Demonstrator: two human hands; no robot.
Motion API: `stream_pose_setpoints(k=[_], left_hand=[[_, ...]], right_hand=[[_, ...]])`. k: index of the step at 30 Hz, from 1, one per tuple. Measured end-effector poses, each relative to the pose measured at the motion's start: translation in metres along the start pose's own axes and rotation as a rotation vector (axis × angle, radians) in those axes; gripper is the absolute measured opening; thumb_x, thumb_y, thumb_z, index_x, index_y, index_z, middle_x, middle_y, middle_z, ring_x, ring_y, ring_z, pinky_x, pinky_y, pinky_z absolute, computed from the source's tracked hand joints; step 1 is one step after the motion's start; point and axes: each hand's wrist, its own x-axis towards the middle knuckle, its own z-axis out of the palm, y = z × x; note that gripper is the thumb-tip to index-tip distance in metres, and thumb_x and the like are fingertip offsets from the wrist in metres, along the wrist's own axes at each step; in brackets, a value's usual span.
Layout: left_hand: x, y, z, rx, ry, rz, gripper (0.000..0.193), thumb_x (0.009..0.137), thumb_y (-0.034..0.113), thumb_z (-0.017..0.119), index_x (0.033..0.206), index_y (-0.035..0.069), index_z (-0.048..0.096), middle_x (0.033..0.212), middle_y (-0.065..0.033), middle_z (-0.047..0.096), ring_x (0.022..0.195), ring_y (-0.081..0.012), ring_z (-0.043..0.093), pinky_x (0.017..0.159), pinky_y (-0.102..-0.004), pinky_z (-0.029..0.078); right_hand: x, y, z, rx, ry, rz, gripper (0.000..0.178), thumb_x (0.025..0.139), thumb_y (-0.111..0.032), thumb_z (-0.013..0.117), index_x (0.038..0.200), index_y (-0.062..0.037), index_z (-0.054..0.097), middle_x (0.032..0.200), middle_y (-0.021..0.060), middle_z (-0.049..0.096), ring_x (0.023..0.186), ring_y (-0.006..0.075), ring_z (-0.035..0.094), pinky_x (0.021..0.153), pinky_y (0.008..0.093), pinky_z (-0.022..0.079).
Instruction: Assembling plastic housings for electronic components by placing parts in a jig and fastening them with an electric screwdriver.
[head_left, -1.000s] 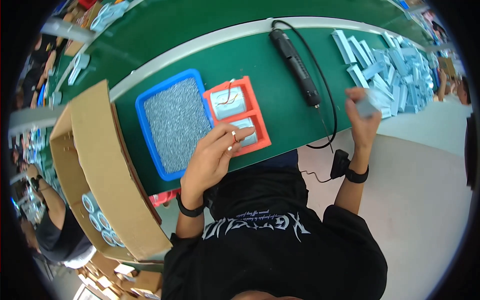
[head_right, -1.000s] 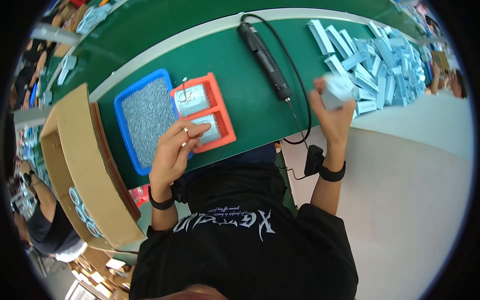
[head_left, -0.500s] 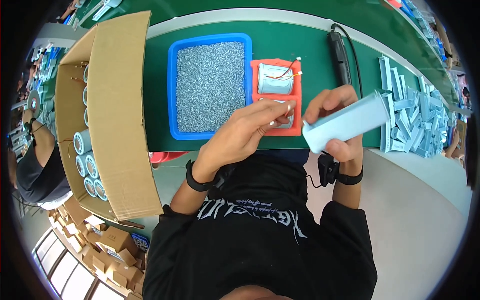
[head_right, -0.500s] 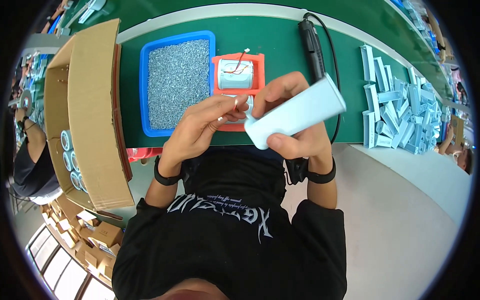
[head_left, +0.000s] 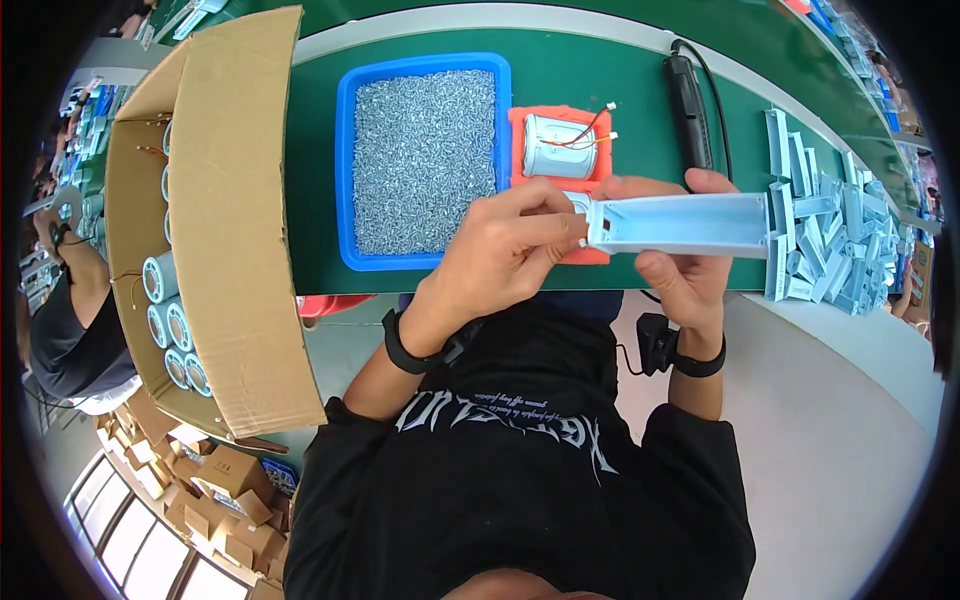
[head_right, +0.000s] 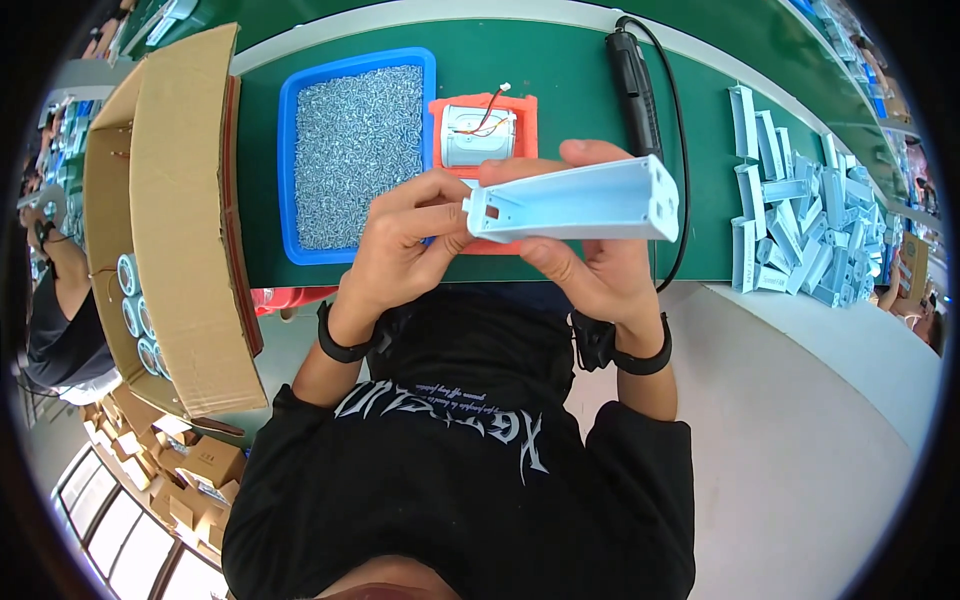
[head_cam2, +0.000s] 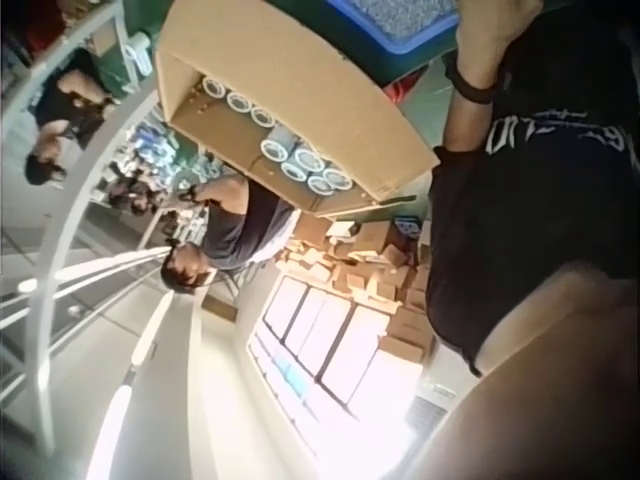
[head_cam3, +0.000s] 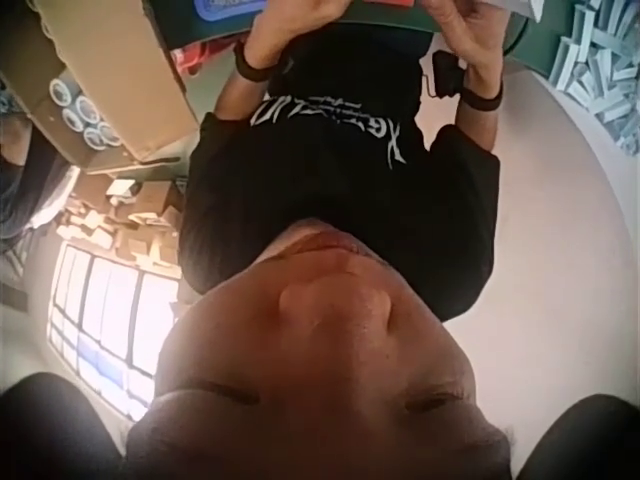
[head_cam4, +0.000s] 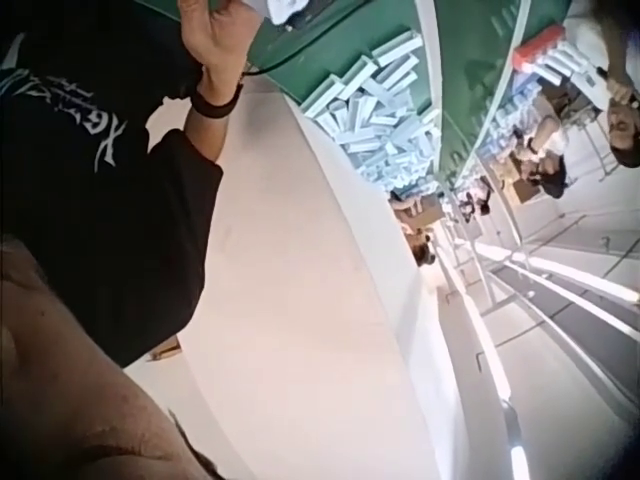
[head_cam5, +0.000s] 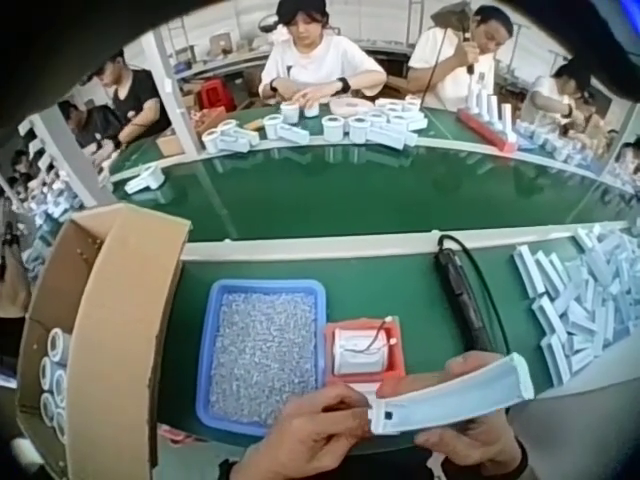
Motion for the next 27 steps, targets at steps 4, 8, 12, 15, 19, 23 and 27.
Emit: stream_pose_setpoints(k=[4, 8, 12, 15, 19, 23, 27], left_hand=[[-0.001, -0.003, 0.005, 0.051, 0.014, 0.04, 0.011, 0.074, -0.005, 0.065, 0.081, 0.002, 0.067, 0.08, -0.0069, 0.06, 0.065, -0.0235, 0.061, 0.056, -0.0324, 0.05], [0.001, -0.001, 0.005, 0.046, 0.016, 0.041, 0.011, 0.072, -0.005, 0.065, 0.081, 0.002, 0.067, 0.081, -0.0066, 0.059, 0.064, -0.0238, 0.06, 0.055, -0.0325, 0.049], [0.0, -0.001, 0.005, 0.065, 0.018, 0.034, 0.012, 0.072, -0.006, 0.065, 0.082, 0.001, 0.066, 0.081, -0.0067, 0.059, 0.064, -0.0242, 0.06, 0.055, -0.0324, 0.049], [0.002, 0.001, 0.006, 0.072, 0.016, 0.034, 0.012, 0.072, -0.006, 0.065, 0.083, 0.0, 0.066, 0.08, -0.0069, 0.059, 0.064, -0.0244, 0.06, 0.055, -0.0323, 0.049], [0.0, 0.002, 0.005, 0.093, -0.005, 0.025, 0.015, 0.072, -0.005, 0.067, 0.086, -0.001, 0.066, 0.082, -0.0076, 0.06, 0.064, -0.0233, 0.06, 0.055, -0.0309, 0.048], [-0.003, 0.003, 0.003, 0.125, -0.048, -0.01, 0.023, 0.071, -0.003, 0.07, 0.094, -0.002, 0.068, 0.087, -0.0089, 0.064, 0.067, -0.0214, 0.06, 0.057, -0.029, 0.046], [-0.005, 0.007, 0.0, 0.135, -0.043, -0.052, 0.029, 0.07, 0.0, 0.073, 0.098, -0.001, 0.067, 0.096, -0.009, 0.063, 0.075, -0.023, 0.06, 0.063, -0.0308, 0.048]], right_hand=[[0.0, -0.004, -0.005, -0.132, -0.137, -0.036, 0.066, 0.089, -0.013, 0.064, 0.14, -0.0079, 0.023, 0.118, 0.0264, 0.059, 0.107, 0.0346, 0.061, 0.089, 0.0411, 0.051], [-0.005, -0.005, 0.002, 0.095, -0.062, 0.011, 0.055, 0.089, -0.009, 0.063, 0.134, -0.002, 0.033, 0.116, 0.0209, 0.062, 0.106, 0.0275, 0.062, 0.092, 0.0378, 0.048], [-0.01, -0.005, 0.006, 0.085, -0.058, -0.014, 0.055, 0.088, -0.007, 0.063, 0.134, -0.0024, 0.033, 0.116, 0.0198, 0.062, 0.106, 0.0278, 0.062, 0.092, 0.0386, 0.048], [-0.013, -0.006, 0.005, 0.029, -0.077, -0.016, 0.053, 0.085, -0.007, 0.066, 0.131, -0.0048, 0.039, 0.117, 0.0197, 0.062, 0.109, 0.0297, 0.061, 0.091, 0.0393, 0.048], [-0.012, -0.002, 0.008, 0.009, -0.061, -0.133, 0.05, 0.079, -0.005, 0.07, 0.124, -0.0074, 0.049, 0.119, 0.0202, 0.061, 0.11, 0.0311, 0.06, 0.093, 0.0395, 0.048], [-0.014, 0.001, 0.009, -0.085, -0.053, -0.091, 0.047, 0.074, -0.005, 0.074, 0.117, -0.0088, 0.055, 0.12, 0.0187, 0.061, 0.109, 0.0319, 0.06, 0.093, 0.0398, 0.047], [-0.015, 0.001, 0.007, -0.049, -0.039, -0.017, 0.047, 0.073, -0.004, 0.073, 0.116, -0.0069, 0.056, 0.119, 0.0166, 0.061, 0.11, 0.0303, 0.06, 0.092, 0.0382, 0.047]])
